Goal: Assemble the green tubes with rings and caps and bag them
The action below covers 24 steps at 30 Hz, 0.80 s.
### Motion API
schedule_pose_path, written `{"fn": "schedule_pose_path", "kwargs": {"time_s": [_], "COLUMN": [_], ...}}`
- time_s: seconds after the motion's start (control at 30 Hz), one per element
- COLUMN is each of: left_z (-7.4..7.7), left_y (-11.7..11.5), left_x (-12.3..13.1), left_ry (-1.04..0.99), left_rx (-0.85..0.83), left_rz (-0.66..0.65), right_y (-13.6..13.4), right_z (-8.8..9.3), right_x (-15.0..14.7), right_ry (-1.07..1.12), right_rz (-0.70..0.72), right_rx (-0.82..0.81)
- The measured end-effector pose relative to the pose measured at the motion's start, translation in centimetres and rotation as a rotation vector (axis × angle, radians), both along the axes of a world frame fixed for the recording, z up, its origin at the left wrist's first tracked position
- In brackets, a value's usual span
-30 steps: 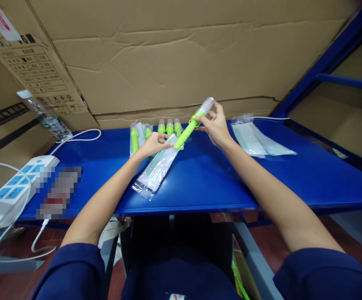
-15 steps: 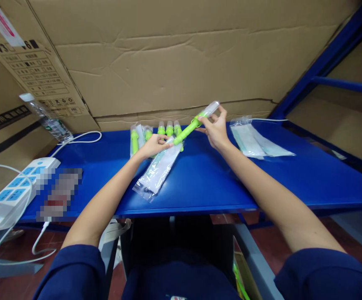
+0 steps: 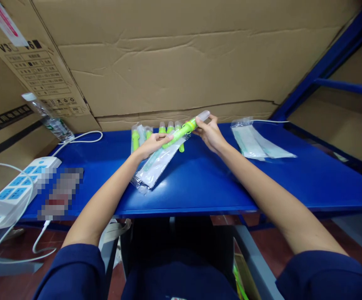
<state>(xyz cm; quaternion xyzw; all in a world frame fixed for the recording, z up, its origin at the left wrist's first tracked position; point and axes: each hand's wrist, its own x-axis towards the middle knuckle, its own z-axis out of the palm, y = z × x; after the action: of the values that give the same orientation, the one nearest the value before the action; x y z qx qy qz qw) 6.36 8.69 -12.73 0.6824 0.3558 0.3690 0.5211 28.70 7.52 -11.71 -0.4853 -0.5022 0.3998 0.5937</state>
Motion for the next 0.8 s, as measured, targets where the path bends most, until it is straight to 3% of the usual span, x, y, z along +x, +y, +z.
{"fn": "schedule_pose_path", "kwargs": {"time_s": [0.23, 0.4, 0.5, 0.6, 0.8], "left_z": [0.2, 0.4, 0.4, 0.4, 0.1], "left_y": [-1.1, -1.2, -1.1, -1.2, -1.0], "left_x": [0.7, 0.7, 0.5, 0.5, 0.8], "left_ry": [-0.012, -0.032, -0.016, -0.006, -0.006], "left_rx": [-0.064, -0.135, -0.148, -0.138, -0.135], "left_rz": [-0.024, -0.019, -0.065, -0.115, -0.093], "right_y": [-0.4, -0.3, 0.3, 0.6, 0.1], "right_z": [-1.4, -1.1, -1.1, -1.5, -1.7], "right_x": [-0.7, 0.5, 1.5, 1.5, 0.2], "right_ry": [-0.242, -0.531, -0.671, -0.679, -0.635], "right_rz": [0.096, -0.033, -0.037, -0.021, -0.083], "right_rx": [0.107, 0.240, 0.300, 0.344, 0.419]}}
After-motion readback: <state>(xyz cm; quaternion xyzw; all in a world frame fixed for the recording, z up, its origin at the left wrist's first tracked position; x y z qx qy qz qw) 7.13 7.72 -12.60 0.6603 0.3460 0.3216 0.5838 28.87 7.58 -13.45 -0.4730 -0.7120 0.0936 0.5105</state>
